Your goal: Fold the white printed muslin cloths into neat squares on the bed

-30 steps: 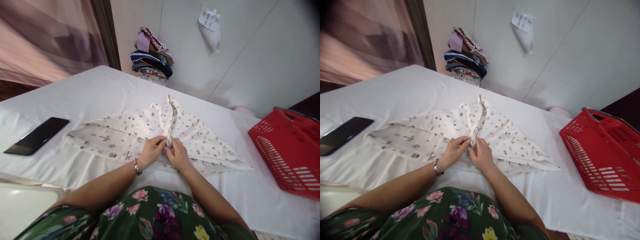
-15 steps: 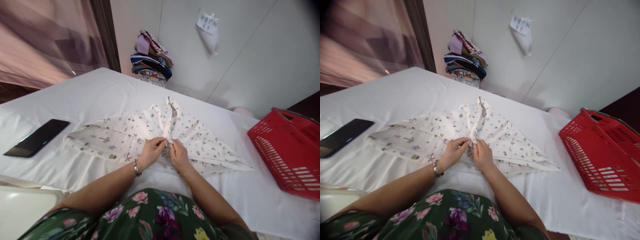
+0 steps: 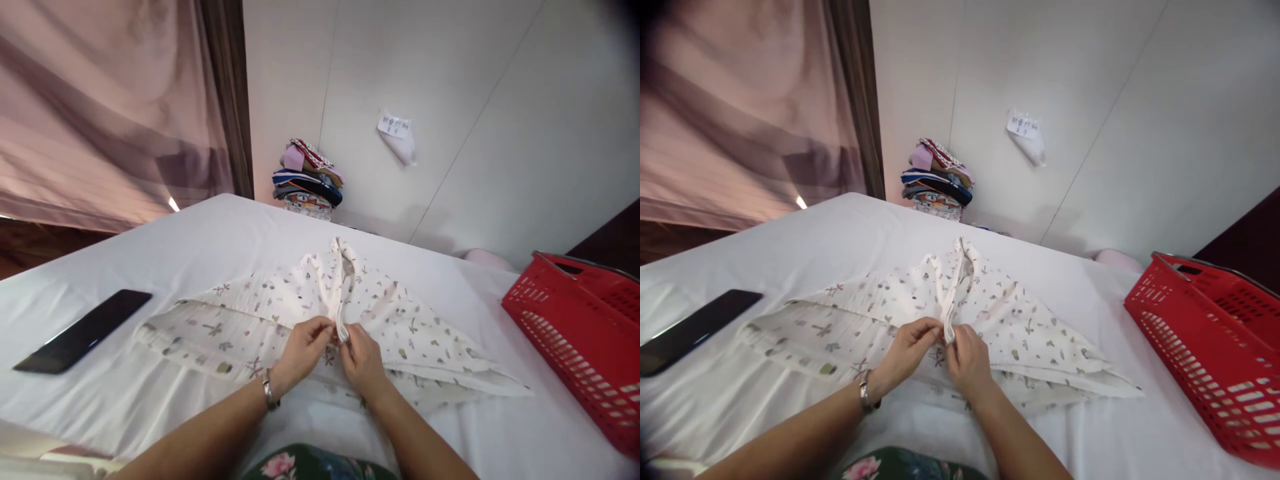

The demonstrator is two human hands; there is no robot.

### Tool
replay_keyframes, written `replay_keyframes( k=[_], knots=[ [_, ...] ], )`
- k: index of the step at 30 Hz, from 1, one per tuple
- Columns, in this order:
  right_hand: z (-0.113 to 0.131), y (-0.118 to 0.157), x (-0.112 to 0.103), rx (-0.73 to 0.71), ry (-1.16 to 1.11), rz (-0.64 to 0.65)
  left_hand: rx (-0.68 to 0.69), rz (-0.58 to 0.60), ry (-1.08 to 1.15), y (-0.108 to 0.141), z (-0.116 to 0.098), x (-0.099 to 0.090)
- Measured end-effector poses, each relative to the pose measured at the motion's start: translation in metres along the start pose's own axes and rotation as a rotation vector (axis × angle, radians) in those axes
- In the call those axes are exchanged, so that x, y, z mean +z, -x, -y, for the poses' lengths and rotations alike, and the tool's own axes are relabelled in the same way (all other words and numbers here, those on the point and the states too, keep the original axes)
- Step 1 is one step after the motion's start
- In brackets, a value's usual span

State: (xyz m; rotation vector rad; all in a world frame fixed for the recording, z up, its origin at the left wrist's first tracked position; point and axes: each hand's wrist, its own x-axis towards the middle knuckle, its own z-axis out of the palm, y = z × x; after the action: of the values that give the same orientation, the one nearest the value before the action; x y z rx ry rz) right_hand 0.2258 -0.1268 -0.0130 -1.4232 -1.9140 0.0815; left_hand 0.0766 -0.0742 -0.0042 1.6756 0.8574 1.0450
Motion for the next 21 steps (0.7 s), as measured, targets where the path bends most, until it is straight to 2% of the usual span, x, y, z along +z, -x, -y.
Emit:
replay_keyframes(
  k=[3, 5, 8, 10, 13, 16, 18, 21],
  knots=[
    [0.004, 0.000, 0.004, -0.130, 0.065, 0.001, -0.003, -0.081, -0.120, -0.025, -0.008, -0.016],
    [0.007, -0.001, 0.006, -0.203, 0.108, 0.008, 0.008, -0.102, -0.280, -0.051, -0.015, -0.027],
    [0.012, -0.002, 0.009, -0.253, 0.098, 0.029, -0.013, -0.063, -0.589, -0.104, -0.022, -0.039],
    [0.015, -0.002, 0.009, -0.259, 0.054, 0.035, -0.087, -0.014, -0.770, -0.144, -0.020, -0.042],
    [0.017, -0.001, 0.007, -0.257, 0.019, 0.042, -0.142, 0.022, -0.849, -0.203, -0.005, -0.038],
    [0.013, 0.000, 0.009, -0.242, -0.001, 0.048, -0.212, 0.053, -0.897, -0.253, 0.018, -0.028],
    [0.007, 0.003, 0.017, -0.222, -0.006, 0.067, -0.242, 0.084, -0.937, -0.280, 0.034, -0.021],
    [-0.005, 0.013, 0.041, -0.168, 0.054, 0.058, -0.239, 0.161, -1.016, -0.312, 0.054, -0.014]
  ],
)
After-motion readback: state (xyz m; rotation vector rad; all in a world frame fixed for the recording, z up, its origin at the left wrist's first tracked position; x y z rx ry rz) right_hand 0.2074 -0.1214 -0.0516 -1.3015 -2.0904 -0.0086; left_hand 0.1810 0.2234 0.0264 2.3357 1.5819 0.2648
